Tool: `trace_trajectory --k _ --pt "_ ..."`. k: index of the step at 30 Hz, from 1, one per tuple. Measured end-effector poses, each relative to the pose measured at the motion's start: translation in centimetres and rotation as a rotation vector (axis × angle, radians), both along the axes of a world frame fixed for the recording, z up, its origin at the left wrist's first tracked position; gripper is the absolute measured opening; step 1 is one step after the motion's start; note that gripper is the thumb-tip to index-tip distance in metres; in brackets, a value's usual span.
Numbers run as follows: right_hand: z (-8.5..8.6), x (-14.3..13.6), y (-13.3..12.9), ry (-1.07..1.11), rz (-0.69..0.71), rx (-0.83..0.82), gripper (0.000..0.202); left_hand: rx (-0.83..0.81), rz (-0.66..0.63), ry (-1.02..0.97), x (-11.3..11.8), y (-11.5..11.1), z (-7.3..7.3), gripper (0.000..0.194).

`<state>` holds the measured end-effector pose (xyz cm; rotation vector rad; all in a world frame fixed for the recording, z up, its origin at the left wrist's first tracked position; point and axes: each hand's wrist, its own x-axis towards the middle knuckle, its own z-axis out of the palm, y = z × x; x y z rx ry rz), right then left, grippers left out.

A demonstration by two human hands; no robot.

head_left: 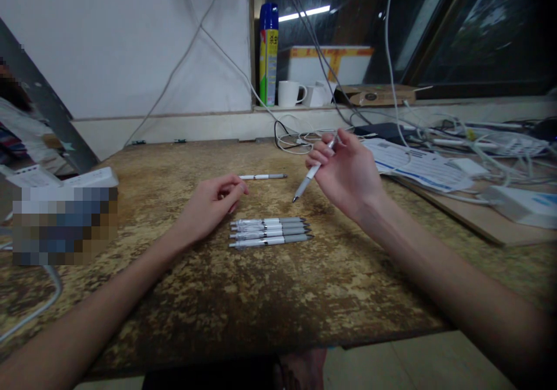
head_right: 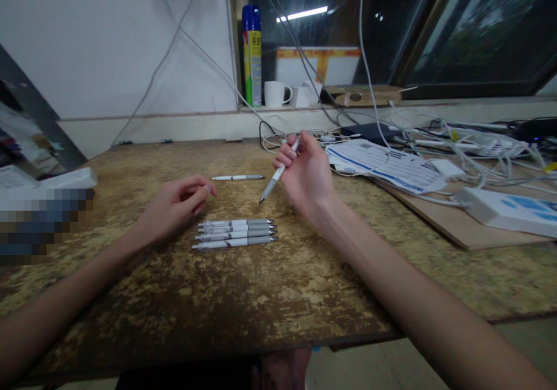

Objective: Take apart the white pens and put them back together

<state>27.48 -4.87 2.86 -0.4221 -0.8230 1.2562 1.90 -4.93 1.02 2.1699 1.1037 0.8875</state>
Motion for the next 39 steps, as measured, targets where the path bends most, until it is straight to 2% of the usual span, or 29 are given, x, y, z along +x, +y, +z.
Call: trace_trajectory --k 3,9,19,31,39 --pt "0.3 0.2 -0.3 0.002 0.030 -0.010 0.042 0.060 0.060 0.034 -0.2 0.2 0.0 0.026" --pt "0.5 0.5 -0.5 -0.003 0.045 -0.001 0.036 0.120 0.078 0.099 -0.2 0.3 -0.1 0.027" --pt "0.8 0.1 -0.9 0.012 0.058 -0.005 0.027 0.138 0.086 0.131 -0.3 0.4 -0.1 0.027" --pt "0.6 -0.1 -0.9 0.141 0.116 -0.032 0.018 0.148 0.084 0.167 -0.3 0.4 -0.1 0.028" --pt "0.8 -0.1 -1.1 0.135 0.116 -0.041 0.017 0.140 0.065 0.177 -0.4 0.4 -0.3 0.027"
